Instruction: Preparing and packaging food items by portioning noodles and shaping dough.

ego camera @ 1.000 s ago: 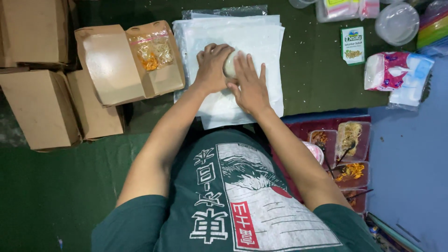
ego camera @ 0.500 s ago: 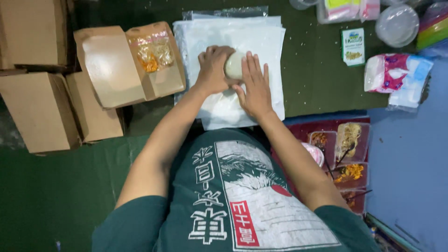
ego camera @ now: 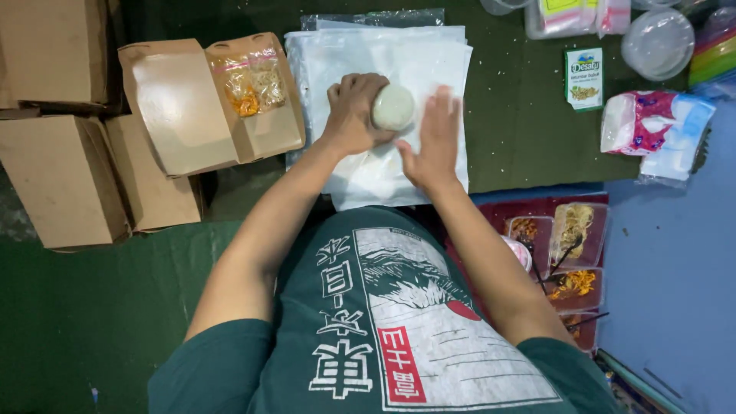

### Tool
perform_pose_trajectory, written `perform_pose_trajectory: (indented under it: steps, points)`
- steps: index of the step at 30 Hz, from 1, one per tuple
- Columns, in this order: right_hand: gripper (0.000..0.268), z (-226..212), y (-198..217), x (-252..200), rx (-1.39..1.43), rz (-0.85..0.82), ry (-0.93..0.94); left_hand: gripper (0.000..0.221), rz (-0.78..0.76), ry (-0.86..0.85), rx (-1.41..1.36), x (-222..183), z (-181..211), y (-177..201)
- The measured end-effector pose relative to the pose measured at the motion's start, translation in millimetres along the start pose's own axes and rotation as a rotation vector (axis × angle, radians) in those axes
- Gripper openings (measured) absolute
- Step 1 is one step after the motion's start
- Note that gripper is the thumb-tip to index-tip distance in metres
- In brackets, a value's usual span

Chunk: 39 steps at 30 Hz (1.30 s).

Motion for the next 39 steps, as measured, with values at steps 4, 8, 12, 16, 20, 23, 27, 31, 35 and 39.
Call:
perform_pose_trajectory:
  steps: [4, 8, 12, 16, 20, 23, 27, 31, 35, 39]
  points:
    - [0.074, 9, -45, -4, 0.017, -0.541, -0.134, 0.086, 0.047, -0.005, 0.012, 0, 2, 2]
    - [0.069, 9, -18, 15, 0.089, -0.349, -0.16, 0.081, 0.044, 0.017, 0.033, 4, -1, 1]
    - [0.066, 23, -32, 6, 0.278, -0.364, -0.324, 0.082, 0.046, 0.052, 0.03, 2, -5, -4]
    - [0.062, 51, -45, -9, 0.471, -0.301, -0.663, 0.079, 0.077, 0.03, 0.016, 0, -6, -4]
    - [0.055, 65, -51, -8, 0.563, -0.287, -0.932, 0.074, 0.075, 0.047, -0.005, 2, -1, 2]
    - [0.055, 65, -49, -4, 0.586, -0.315, -1.003, 0.07, 0.082, 0.06, -0.066, 1, 5, 9]
    - [0.056, 76, -61, -11, 0.725, -0.243, -1.083, 0.057, 0.049, 0.076, -0.131, 5, 7, 1]
    - [0.053, 71, -44, -1, 0.483, -0.34, -1.103, 0.102, -0.113, 0.109, 0.024, 11, 2, -13]
    - [0.045, 80, -61, -18, 0.665, -0.259, -1.181, 0.092, -0.211, 0.132, 0.165, 16, -7, -25]
    - [0.044, 82, -62, -20, 0.689, -0.195, -1.227, 0.082, -0.15, 0.077, 0.146, 23, -7, -25]
Point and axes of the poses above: each hand's wrist, its own x-axis towards the middle knuckle, its own y-axis out of the back of the hand, z = x × y, the point moved 9 cm from there along x, towards the middle knuckle, and after that the axes turned 2 degrees about -x, right-handed, at the moved point
